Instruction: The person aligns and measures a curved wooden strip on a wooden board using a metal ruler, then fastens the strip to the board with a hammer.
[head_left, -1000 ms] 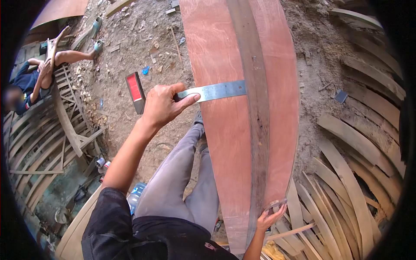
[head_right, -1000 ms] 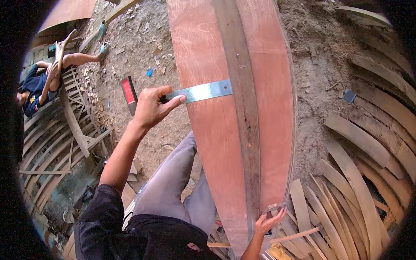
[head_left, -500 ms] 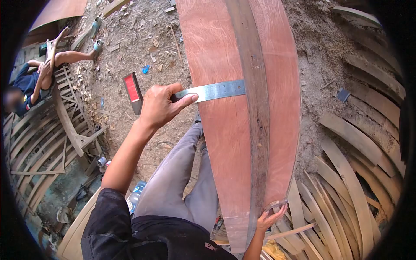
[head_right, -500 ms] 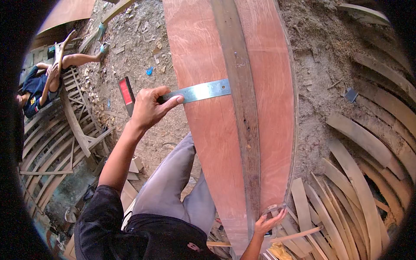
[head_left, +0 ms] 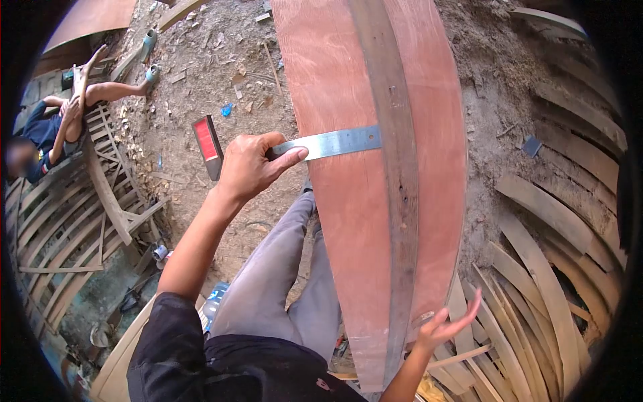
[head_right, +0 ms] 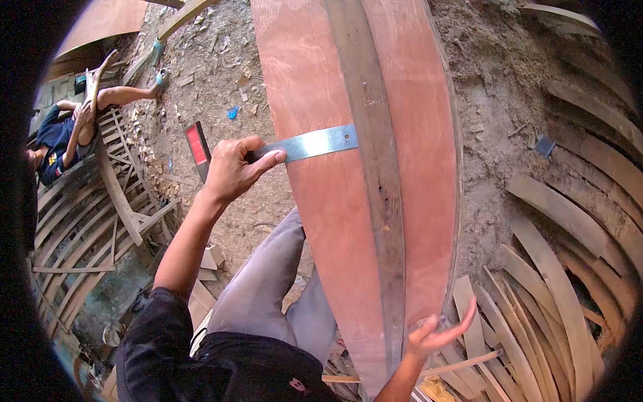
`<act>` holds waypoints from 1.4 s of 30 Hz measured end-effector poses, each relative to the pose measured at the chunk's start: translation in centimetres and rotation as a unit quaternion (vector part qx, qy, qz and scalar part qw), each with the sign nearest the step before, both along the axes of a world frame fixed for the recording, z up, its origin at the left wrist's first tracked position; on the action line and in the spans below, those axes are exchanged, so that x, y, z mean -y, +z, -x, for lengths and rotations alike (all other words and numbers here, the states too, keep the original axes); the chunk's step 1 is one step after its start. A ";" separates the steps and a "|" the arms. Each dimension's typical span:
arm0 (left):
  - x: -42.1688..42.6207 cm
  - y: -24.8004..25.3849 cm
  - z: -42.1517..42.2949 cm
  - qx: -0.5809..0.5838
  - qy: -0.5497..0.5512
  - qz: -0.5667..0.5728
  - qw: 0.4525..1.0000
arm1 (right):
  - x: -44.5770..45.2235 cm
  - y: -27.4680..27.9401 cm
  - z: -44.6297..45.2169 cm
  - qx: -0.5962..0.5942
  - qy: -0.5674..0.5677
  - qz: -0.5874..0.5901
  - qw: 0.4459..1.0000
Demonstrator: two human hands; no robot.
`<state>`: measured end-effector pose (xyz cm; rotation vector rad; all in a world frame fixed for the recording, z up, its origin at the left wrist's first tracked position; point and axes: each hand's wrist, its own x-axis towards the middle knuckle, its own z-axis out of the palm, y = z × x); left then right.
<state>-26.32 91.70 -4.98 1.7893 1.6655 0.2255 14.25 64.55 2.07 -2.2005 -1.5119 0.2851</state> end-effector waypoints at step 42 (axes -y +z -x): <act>-0.3 0.0 -0.2 0.030 0.008 0.010 0.999 | -46.9 -7.7 13.5 0.024 0.257 0.090 0.962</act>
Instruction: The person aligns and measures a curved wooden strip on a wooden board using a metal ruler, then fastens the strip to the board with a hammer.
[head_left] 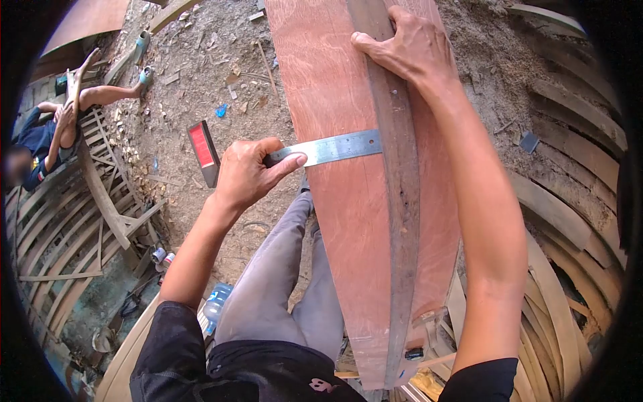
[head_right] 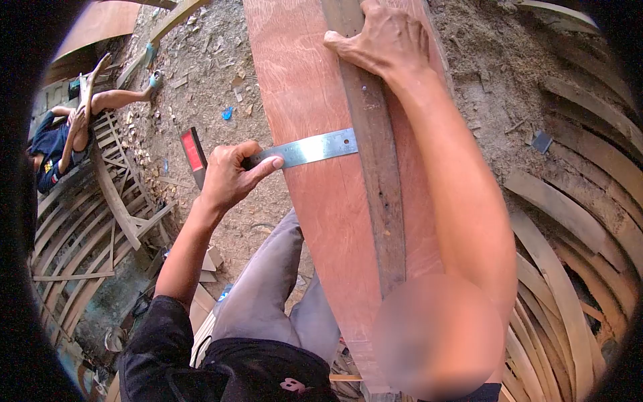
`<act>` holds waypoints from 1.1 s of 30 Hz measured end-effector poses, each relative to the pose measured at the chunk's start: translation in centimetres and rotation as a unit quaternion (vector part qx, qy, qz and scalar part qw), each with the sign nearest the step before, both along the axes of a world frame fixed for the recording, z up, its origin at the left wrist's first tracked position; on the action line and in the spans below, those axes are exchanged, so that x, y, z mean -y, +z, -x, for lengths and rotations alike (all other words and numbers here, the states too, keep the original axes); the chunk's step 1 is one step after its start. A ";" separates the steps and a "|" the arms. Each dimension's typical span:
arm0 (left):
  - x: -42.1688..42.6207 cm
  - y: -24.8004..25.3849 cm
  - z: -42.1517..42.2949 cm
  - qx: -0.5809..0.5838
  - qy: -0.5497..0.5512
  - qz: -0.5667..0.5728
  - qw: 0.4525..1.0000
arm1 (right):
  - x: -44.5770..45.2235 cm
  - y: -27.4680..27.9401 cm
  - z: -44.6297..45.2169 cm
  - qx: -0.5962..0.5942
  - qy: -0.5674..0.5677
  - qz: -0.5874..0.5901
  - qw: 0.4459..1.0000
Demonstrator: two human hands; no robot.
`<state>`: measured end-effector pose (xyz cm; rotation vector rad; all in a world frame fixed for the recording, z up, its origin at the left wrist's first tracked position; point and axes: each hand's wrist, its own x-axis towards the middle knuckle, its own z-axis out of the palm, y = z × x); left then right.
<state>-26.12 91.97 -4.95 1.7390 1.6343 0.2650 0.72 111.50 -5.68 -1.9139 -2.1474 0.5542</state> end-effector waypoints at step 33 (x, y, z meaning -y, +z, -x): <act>-0.2 -0.5 0.2 0.003 0.003 0.019 1.000 | 1.2 -2.2 -0.6 0.022 0.091 -0.278 0.956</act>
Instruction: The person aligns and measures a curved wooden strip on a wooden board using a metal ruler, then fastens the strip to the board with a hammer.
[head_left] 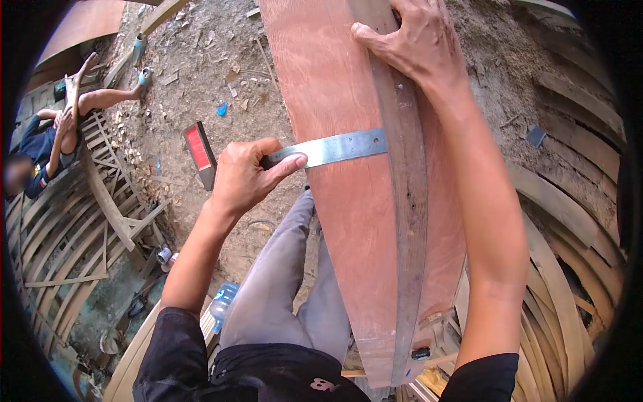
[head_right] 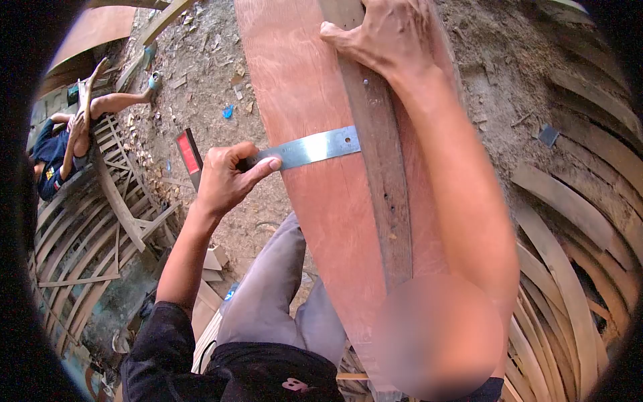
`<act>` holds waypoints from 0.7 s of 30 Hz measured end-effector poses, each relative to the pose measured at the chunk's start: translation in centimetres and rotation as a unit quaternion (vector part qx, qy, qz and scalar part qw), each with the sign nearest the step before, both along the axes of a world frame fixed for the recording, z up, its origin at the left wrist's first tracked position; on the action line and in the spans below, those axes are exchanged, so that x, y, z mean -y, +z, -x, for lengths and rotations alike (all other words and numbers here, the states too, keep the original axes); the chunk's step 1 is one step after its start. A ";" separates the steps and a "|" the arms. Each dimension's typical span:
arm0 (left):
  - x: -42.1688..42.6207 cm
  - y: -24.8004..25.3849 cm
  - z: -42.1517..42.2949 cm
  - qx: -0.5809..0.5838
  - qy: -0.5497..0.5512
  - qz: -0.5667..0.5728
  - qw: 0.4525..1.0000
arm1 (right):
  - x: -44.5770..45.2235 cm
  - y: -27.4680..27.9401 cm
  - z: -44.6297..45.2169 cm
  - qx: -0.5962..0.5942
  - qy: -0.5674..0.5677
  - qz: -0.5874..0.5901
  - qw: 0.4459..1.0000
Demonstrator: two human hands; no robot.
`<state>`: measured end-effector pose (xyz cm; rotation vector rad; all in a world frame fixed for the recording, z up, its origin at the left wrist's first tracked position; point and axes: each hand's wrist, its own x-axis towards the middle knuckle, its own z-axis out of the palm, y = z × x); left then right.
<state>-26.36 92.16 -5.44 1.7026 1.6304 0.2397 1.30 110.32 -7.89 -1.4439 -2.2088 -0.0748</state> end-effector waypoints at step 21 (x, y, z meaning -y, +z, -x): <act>-0.3 0.2 -0.1 -0.013 -0.006 0.015 1.000 | -0.3 -0.9 0.0 -0.086 -0.019 0.075 0.993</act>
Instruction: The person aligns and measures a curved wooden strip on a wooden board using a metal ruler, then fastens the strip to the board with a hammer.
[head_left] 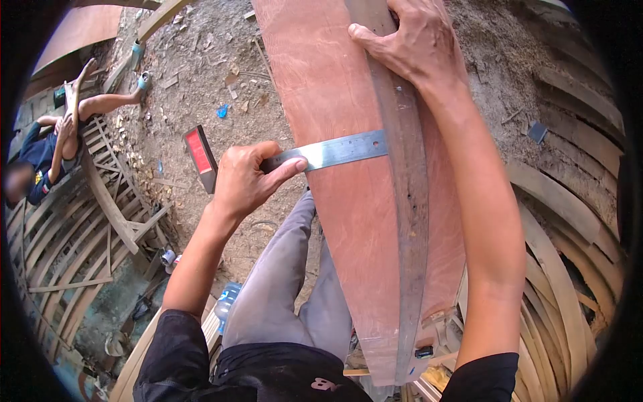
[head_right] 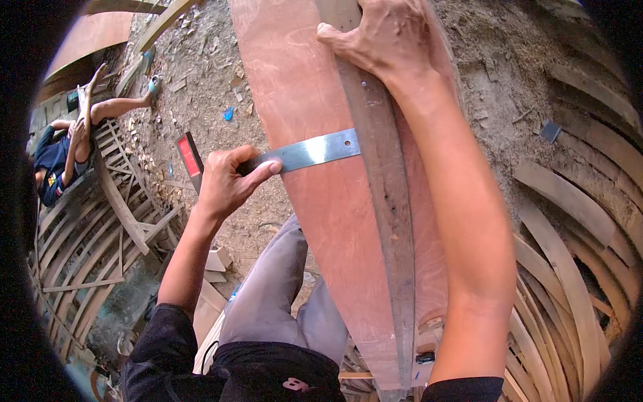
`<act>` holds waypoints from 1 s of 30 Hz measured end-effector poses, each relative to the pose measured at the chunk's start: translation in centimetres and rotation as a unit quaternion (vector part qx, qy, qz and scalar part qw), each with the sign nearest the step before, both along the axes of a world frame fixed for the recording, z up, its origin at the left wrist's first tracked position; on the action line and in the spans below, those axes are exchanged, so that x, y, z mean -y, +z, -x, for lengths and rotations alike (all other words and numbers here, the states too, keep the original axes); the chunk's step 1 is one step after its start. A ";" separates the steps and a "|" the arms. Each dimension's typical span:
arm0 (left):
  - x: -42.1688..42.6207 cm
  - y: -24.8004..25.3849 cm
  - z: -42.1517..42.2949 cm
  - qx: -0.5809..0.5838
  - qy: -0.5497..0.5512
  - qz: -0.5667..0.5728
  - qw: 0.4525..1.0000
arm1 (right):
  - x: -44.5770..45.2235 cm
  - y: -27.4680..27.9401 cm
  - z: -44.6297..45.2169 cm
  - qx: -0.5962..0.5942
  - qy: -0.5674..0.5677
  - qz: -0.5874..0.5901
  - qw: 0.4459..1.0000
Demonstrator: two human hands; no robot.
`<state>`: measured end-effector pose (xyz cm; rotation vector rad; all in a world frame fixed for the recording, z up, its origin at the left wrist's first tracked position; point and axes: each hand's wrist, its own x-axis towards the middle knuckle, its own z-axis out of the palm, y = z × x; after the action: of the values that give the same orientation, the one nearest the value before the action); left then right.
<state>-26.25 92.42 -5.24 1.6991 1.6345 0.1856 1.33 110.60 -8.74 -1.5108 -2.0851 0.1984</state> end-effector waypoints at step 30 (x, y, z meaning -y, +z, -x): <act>-0.1 0.1 -0.3 0.004 0.007 -0.007 1.000 | -0.3 -0.1 -0.1 0.026 0.001 0.036 0.999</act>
<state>-25.96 92.53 -5.14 1.6965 1.6424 0.2116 1.40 110.92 -8.83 -1.5710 -2.1420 0.2403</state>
